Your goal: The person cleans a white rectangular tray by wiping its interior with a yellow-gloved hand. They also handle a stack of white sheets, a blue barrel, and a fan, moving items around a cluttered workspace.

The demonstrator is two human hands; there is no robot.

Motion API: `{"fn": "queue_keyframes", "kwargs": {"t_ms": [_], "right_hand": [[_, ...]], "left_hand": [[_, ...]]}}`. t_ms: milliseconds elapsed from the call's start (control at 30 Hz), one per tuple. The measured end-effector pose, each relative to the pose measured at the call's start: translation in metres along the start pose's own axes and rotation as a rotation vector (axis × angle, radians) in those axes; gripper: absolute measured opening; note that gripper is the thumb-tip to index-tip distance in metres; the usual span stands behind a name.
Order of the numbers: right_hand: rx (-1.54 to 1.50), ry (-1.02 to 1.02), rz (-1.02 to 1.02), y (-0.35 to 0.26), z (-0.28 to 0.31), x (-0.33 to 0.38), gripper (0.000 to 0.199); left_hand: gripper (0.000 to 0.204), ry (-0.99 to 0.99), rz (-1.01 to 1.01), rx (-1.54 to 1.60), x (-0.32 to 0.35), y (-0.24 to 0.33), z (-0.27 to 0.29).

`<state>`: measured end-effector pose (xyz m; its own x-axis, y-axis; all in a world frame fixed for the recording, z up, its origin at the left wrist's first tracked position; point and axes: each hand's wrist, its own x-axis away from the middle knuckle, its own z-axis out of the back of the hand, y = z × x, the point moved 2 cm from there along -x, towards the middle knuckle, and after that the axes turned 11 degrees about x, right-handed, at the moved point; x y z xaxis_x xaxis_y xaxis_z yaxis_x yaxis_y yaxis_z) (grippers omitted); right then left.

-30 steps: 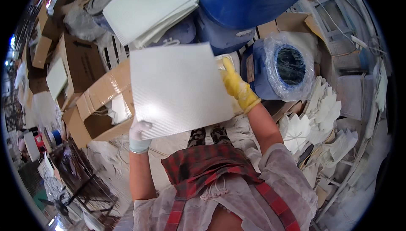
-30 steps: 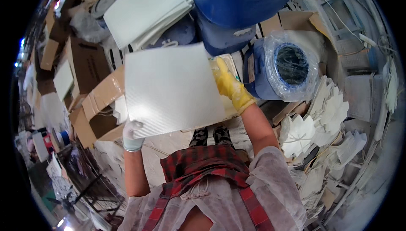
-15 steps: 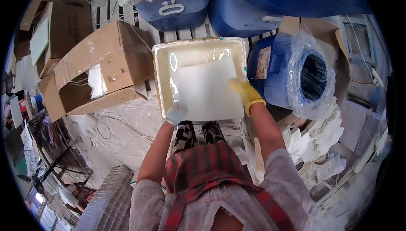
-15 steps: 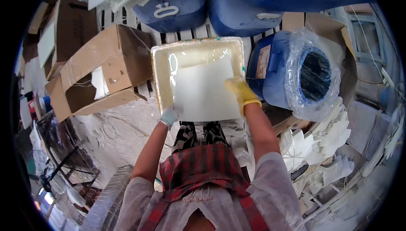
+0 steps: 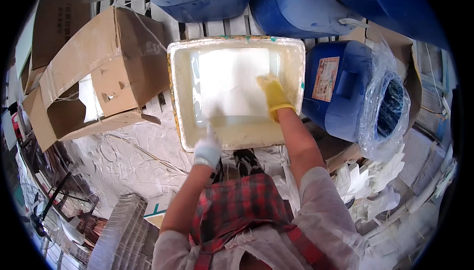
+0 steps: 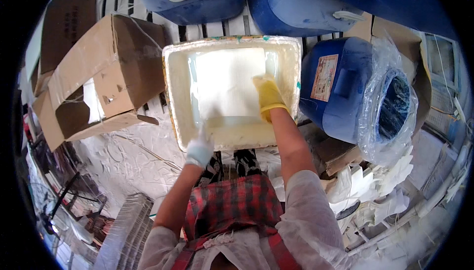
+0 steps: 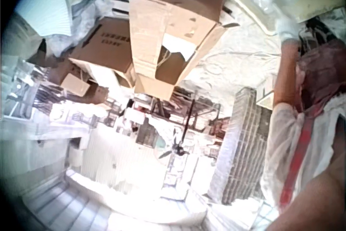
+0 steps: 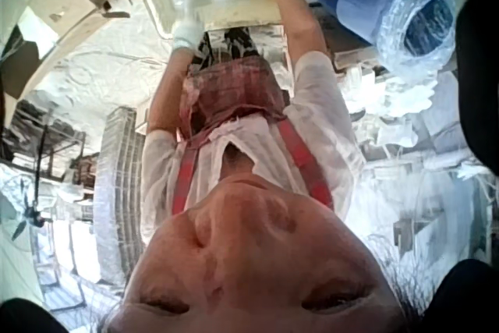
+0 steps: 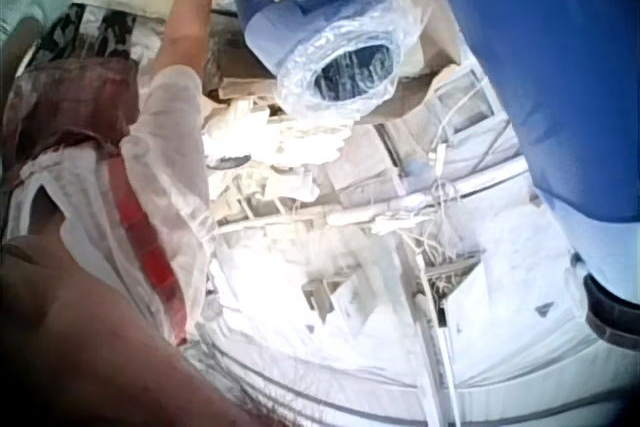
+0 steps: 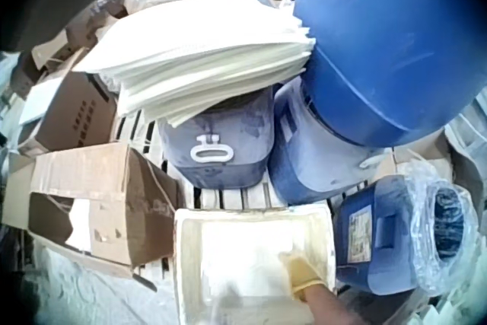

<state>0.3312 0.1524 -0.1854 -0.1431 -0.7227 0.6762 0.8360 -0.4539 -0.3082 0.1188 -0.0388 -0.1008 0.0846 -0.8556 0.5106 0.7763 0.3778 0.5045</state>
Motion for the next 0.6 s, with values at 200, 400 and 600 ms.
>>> {"fn": "queue_keyframes", "kwargs": {"t_ms": [200, 400, 600], "right_hand": [[0.551, 0.271, 0.518, -0.040, -0.029, -0.005, 0.057], [0.852, 0.074, 0.616, -0.089, -0.050, -0.022, 0.082], [0.909, -0.066, 0.551, -0.095, -0.066, -0.037, 0.088]], "left_hand": [[0.050, 0.067, 0.009, 0.314, 0.100, 0.018, 0.031], [0.055, 0.096, 0.059, 0.175, 0.118, -0.025, 0.021], [0.061, 0.114, 0.218, 0.209, 0.117, -0.068, 0.003]]}}
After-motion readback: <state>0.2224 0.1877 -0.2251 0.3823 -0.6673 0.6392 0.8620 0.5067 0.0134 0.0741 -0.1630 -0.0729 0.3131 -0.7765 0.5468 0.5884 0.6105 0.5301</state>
